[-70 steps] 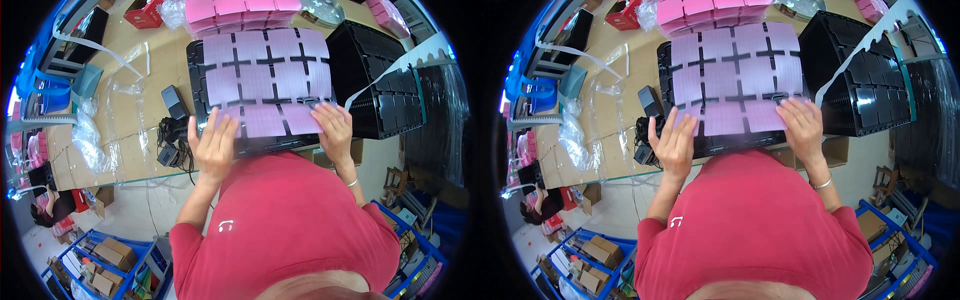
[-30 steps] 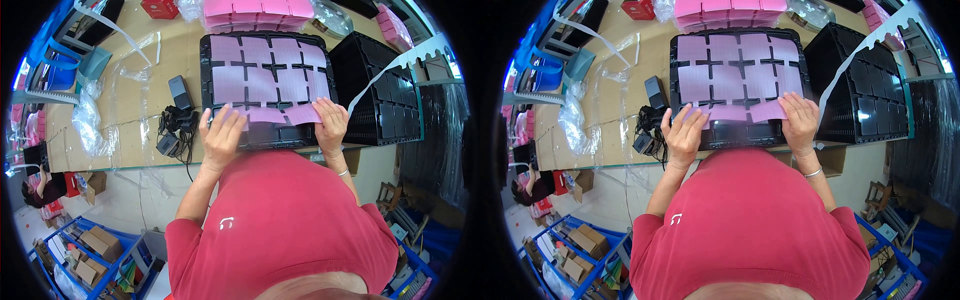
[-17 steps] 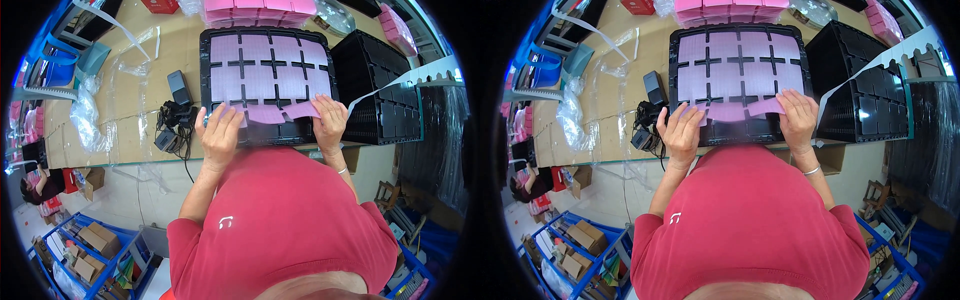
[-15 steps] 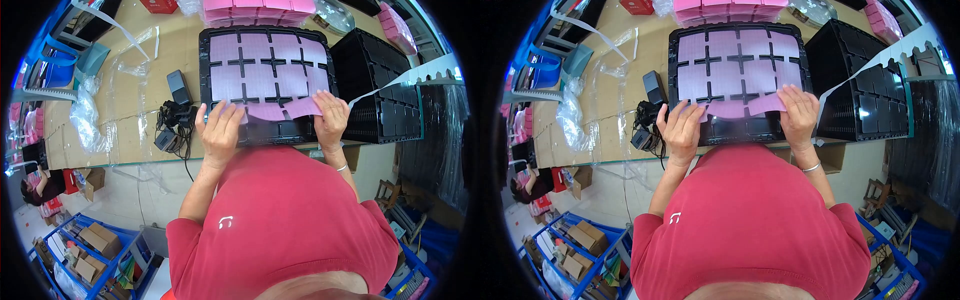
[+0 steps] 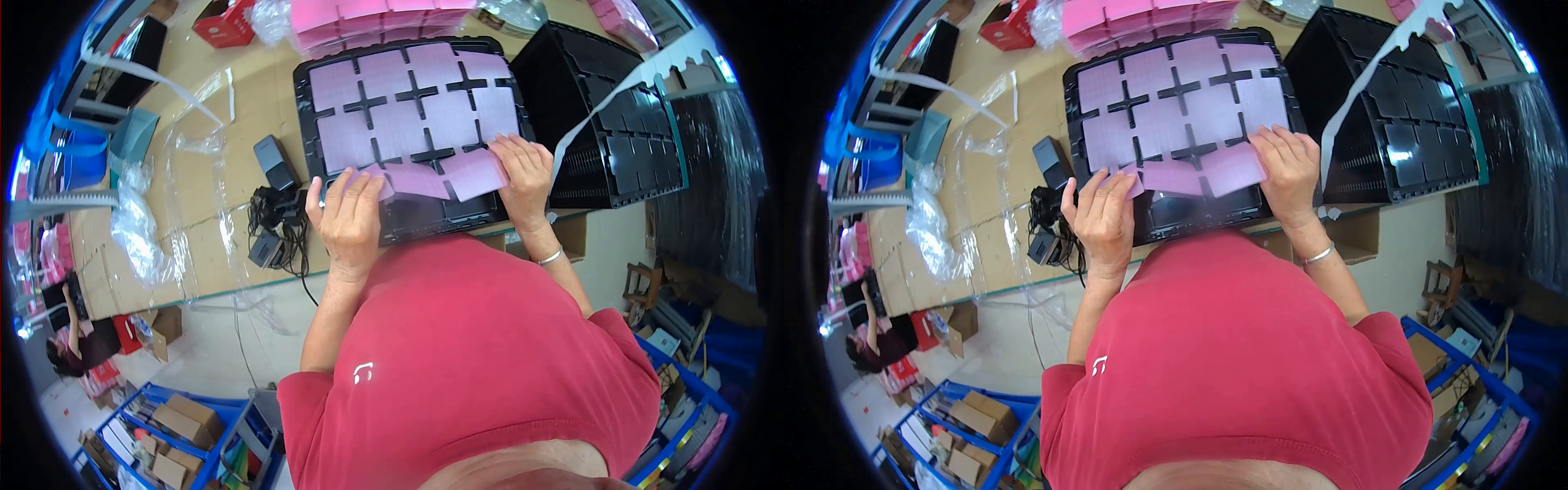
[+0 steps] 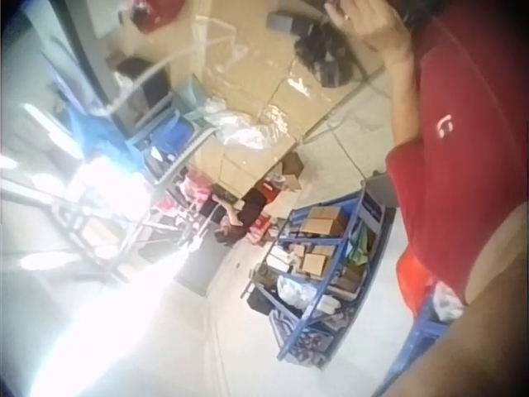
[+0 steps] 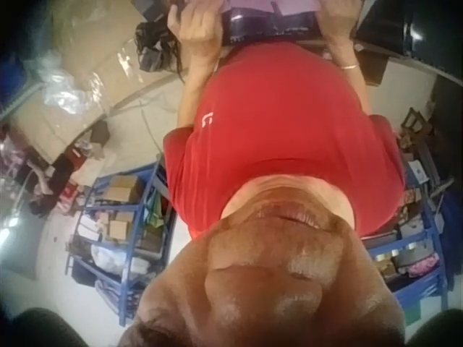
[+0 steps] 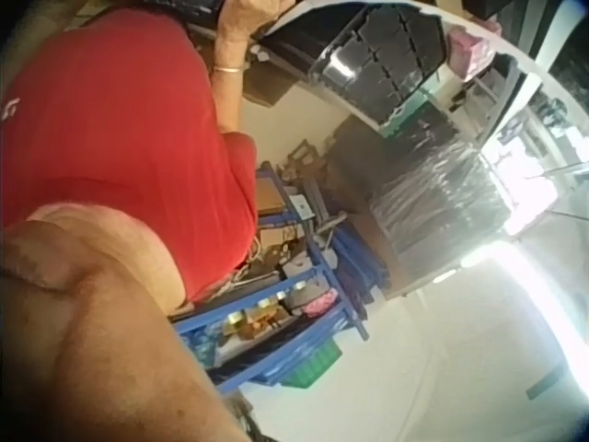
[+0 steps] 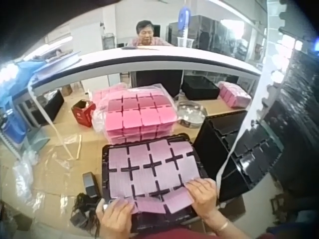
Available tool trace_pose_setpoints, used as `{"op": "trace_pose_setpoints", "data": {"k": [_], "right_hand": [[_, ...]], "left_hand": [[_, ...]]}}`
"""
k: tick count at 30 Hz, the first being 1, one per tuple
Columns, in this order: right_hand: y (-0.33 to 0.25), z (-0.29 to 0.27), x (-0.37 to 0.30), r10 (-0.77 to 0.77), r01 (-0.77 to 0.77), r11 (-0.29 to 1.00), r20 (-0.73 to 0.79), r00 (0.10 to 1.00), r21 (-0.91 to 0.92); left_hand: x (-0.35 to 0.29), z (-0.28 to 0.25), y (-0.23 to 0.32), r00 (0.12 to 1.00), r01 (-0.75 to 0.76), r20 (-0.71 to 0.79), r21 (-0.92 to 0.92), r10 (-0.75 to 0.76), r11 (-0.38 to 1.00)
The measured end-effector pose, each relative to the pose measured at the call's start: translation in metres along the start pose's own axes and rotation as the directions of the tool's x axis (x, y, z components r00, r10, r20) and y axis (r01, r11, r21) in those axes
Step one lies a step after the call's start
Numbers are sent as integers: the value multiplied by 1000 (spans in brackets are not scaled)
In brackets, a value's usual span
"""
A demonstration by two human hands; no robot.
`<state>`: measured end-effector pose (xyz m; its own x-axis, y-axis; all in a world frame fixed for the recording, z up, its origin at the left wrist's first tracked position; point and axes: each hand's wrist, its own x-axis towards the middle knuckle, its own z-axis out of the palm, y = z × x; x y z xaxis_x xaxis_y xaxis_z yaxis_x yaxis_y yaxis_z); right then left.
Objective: The person peels adhesive tabs from a strip and applies them onto black plastic trays, fits foam padding sheets onto the trays by hand, and presses them down before stacking the trays.
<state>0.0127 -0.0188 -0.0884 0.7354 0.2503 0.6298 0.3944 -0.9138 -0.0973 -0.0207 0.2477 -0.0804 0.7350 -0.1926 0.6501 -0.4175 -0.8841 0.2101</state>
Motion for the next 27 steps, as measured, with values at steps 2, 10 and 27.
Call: {"op": "trace_pose_setpoints", "data": {"k": [2,10,27], "right_hand": [[5,7,6,9,-9,1000,-30,1000,-21],[-30,-10,56,-386,402,906,-132,913,130],[3,-1,18,-25,23,999,68,997,23]], "left_hand": [[2,6,-2,998,47,-33,24,-46,999],[8,1,-8,989,122,-80,-4,-122,992],[2,4,-6,994,103,-16,-43,-104,994]]}}
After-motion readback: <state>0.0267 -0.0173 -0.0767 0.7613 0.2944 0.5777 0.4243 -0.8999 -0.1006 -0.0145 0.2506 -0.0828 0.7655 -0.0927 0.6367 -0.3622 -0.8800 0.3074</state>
